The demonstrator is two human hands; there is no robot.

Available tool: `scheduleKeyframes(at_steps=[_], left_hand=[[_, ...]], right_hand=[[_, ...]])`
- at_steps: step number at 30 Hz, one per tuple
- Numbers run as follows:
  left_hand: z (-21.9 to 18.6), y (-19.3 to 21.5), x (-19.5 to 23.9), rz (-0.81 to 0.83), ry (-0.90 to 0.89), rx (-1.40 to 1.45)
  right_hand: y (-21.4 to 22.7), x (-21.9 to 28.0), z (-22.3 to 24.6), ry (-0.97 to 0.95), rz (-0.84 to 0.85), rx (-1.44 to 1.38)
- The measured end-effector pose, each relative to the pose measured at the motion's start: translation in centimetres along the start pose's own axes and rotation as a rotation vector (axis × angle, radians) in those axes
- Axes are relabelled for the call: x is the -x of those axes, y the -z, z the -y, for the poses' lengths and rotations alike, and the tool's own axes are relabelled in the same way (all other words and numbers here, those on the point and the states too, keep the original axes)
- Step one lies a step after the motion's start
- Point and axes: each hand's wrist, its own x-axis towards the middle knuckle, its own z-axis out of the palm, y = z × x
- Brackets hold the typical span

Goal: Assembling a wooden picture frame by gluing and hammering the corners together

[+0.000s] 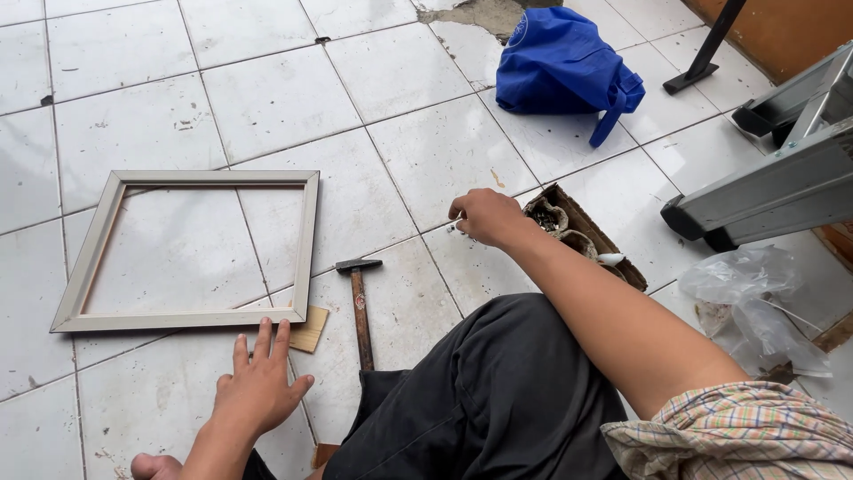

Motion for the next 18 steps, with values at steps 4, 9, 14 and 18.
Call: scheduleKeyframes(at_steps=[4, 9, 14, 18], left_hand=[[-0.3, 0.6, 0.5, 0.034, -0.013, 0.026], [-0.3, 1.0, 0.9, 0.012, -0.030, 0.059], [-0.1, 1.0, 1.3, -0.029, -0.051, 0.068], [0.3, 0.8, 1.8, -0.059, -0.079, 0.111]], right_hand=[[-2.0, -1.7, -0.6, 0.225, -0.052, 0.209], [-2.3, -2.8, -0.9, 0.256, -0.052, 0.245], [-1.8, -2.7, 0.1, 0.395, -0.123, 0.372], [-1.9, -3.1, 0.9, 0.349, -0.002, 0.533]])
